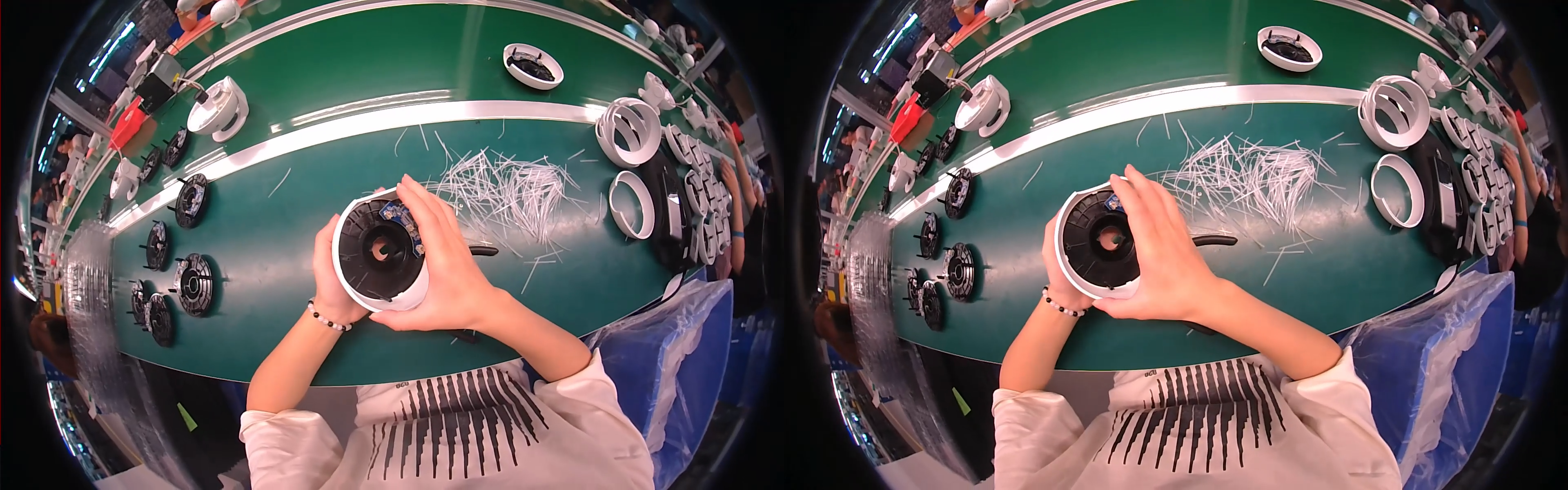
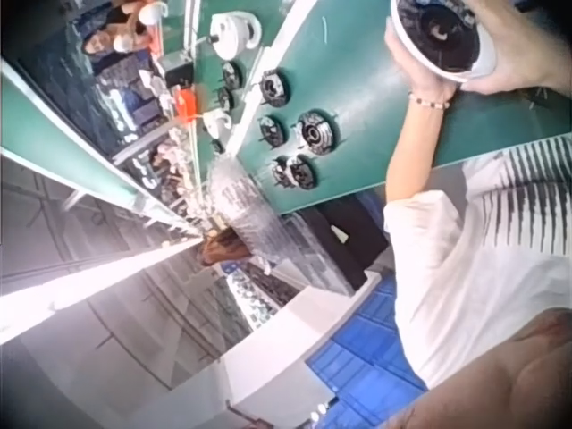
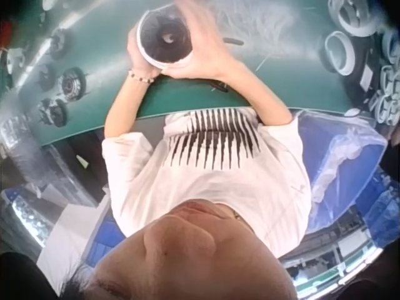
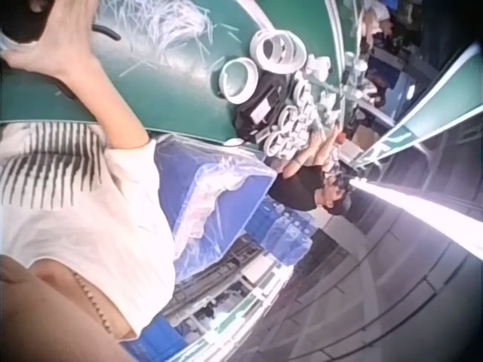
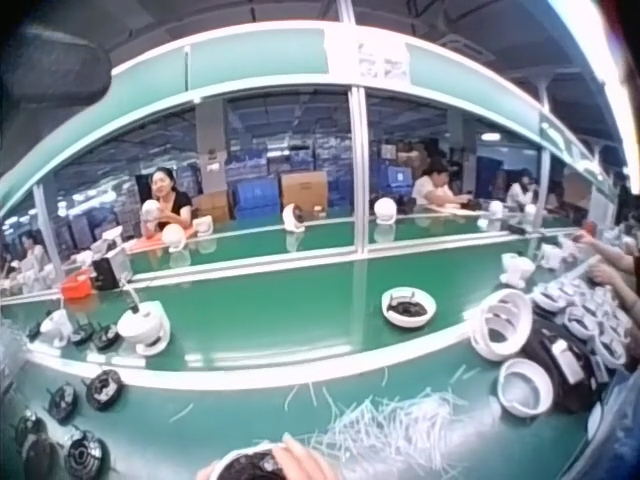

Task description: Assembling electronic components into white plastic light fixture housings on an assembly line.

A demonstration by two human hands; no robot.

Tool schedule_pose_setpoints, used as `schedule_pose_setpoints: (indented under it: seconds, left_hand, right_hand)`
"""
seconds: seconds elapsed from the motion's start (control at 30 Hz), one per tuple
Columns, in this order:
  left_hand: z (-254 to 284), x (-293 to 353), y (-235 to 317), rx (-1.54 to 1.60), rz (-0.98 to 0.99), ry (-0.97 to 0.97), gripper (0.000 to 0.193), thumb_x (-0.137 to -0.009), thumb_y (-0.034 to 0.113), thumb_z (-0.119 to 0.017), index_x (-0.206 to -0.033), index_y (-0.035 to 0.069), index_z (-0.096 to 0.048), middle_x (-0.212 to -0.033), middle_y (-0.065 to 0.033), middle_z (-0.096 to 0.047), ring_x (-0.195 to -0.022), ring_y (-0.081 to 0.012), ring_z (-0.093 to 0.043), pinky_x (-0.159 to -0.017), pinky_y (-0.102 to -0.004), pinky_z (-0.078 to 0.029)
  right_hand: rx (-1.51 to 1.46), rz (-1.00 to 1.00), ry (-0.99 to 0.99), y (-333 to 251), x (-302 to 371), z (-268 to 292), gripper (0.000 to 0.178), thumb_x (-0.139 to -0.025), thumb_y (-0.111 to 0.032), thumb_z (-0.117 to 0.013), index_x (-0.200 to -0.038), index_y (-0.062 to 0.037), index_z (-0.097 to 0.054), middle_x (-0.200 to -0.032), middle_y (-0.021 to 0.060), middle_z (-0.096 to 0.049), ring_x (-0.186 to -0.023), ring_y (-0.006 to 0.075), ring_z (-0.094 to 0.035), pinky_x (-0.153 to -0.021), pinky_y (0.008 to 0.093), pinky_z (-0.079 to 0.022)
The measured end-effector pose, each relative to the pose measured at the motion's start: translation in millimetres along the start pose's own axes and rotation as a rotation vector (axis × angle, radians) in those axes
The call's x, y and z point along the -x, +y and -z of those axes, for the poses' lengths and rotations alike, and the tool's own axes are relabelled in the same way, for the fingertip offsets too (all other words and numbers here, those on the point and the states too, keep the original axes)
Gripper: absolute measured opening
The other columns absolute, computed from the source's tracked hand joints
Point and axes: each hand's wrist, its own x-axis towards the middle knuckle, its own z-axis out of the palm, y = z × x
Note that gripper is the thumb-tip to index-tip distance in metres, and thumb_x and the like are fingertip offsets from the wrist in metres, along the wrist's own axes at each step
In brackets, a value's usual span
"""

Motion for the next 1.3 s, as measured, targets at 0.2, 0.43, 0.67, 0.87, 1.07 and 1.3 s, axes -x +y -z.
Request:
schedule_pose_setpoints:
  seconds: [0.2,0.43,0.67,0.87,1.07,1.3]
  left_hand:
    - [12.5,3.3,6.8,-0.01,0.151,-0.029,0.08,-0.078,0.068,-0.017,-0.122,0.004,-0.038,-0.117,-0.0139,-0.047,-0.105,-0.0259,-0.048,-0.089,-0.0395,-0.041]
    - [33.0,7.4,7.2,0.042,0.274,-0.148,0.082,-0.077,0.07,-0.019,-0.124,0.004,-0.036,-0.117,-0.014,-0.047,-0.105,-0.0247,-0.049,-0.089,-0.0383,-0.042]
    - [23.8,6.7,-1.0,-0.024,0.089,-0.052,0.067,-0.068,0.043,-0.046,-0.118,-0.002,-0.039,-0.11,-0.0177,-0.051,-0.096,-0.0273,-0.054,-0.082,-0.0372,-0.045]
    - [9.1,1.5,-3.2,-0.016,0.085,0.087,0.062,-0.07,0.038,-0.045,-0.116,-0.002,-0.041,-0.109,-0.0168,-0.052,-0.095,-0.027,-0.054,-0.083,-0.0385,-0.044]
    - [-3.1,-55.1,17.7,-0.067,-0.005,0.262,0.048,-0.078,0.03,-0.041,-0.115,-0.001,-0.043,-0.109,-0.0161,-0.052,-0.101,-0.0268,-0.05,-0.091,-0.0379,-0.038]
    - [31.0,-205.3,57.4,-0.136,-0.355,0.416,0.028,-0.081,0.021,-0.044,-0.098,-0.002,-0.047,-0.097,-0.0155,-0.055,-0.091,-0.0254,-0.055,-0.081,-0.0373,-0.044]
  right_hand:
    - [0.054,0.057,-0.106,-5.4,-3.4,6.7,0.108,-0.044,-0.028,-0.077,-0.129,0.0006,-0.016,-0.129,0.0236,-0.021,-0.119,0.0398,-0.024,-0.097,0.0453,-0.024]
    - [0.008,0.133,-0.285,-10.5,-8.4,20.6,0.109,-0.044,-0.03,-0.077,-0.129,0.0012,-0.016,-0.127,0.0222,-0.026,-0.118,0.0372,-0.027,-0.098,0.0436,-0.023]
    - [0.12,0.075,-0.153,-3.9,1.7,8.3,0.113,-0.041,-0.037,-0.076,-0.129,0.0015,-0.016,-0.126,0.0194,-0.028,-0.116,0.0365,-0.029,-0.096,0.0561,-0.016]
    - [0.177,0.04,-0.016,-2.7,5.5,6.5,0.114,-0.042,-0.041,-0.077,-0.129,0.0022,-0.016,-0.126,0.0201,-0.031,-0.115,0.0376,-0.031,-0.096,0.0566,-0.015]
    - [0.145,0.043,0.103,25.2,-5.8,41.7,0.112,-0.049,-0.046,-0.077,-0.129,0.0027,-0.016,-0.129,0.0238,-0.024,-0.119,0.0389,-0.024,-0.099,0.0458,-0.019]
    - [0.62,-0.172,0.76,98.4,28.2,170.4,0.017,-0.067,-0.007,-0.067,-0.082,-0.0026,-0.059,-0.071,0.0063,-0.055,-0.066,0.0162,-0.052,-0.06,0.0258,-0.042]
